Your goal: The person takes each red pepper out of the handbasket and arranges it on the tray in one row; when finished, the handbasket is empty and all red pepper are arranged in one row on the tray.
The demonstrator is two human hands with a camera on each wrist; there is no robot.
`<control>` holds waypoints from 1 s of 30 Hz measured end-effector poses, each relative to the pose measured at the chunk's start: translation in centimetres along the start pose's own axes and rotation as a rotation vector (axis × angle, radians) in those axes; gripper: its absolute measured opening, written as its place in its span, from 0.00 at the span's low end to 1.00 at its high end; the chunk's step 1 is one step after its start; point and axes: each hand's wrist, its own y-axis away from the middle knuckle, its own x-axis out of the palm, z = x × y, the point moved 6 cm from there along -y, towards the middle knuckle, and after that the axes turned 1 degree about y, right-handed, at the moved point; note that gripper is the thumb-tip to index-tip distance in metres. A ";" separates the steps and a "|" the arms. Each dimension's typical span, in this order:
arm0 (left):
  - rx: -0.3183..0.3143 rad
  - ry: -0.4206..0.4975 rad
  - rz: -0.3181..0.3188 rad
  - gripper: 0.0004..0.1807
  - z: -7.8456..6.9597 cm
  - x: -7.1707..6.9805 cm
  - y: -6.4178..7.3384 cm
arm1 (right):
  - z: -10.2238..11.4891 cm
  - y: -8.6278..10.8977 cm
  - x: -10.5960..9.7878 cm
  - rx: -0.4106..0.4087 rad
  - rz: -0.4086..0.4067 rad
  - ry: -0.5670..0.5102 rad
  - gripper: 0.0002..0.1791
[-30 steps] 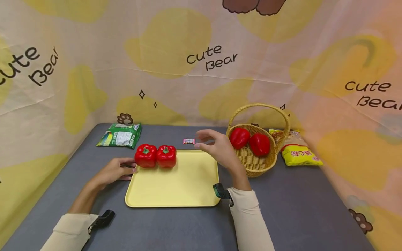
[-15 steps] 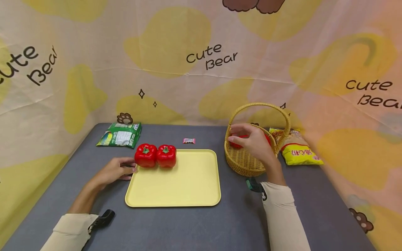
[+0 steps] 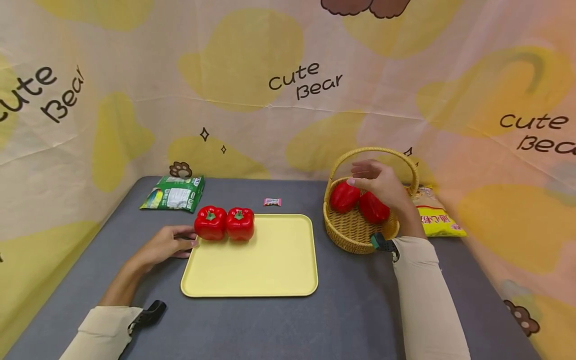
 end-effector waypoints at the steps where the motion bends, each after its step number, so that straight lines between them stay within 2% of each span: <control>1: 0.001 0.005 0.001 0.30 0.0 0.0 0.0 | -0.2 -0.3 -0.1 0.006 0.000 0.003 0.30; 6: 0.019 0.020 0.013 0.30 -0.1 0.1 0.0 | -1.3 -1.4 -0.4 0.030 0.004 0.015 0.32; 14: 0.010 0.020 0.007 0.30 0.1 0.0 0.0 | -3.3 -2.9 0.3 0.042 0.057 0.062 0.35; 21: 0.009 0.014 0.005 0.30 0.1 0.1 -0.1 | -5.3 -3.5 0.9 0.117 0.100 0.081 0.38; 30: 0.014 0.016 0.000 0.30 0.1 0.1 0.1 | -5.6 -3.8 1.4 0.120 0.144 0.171 0.39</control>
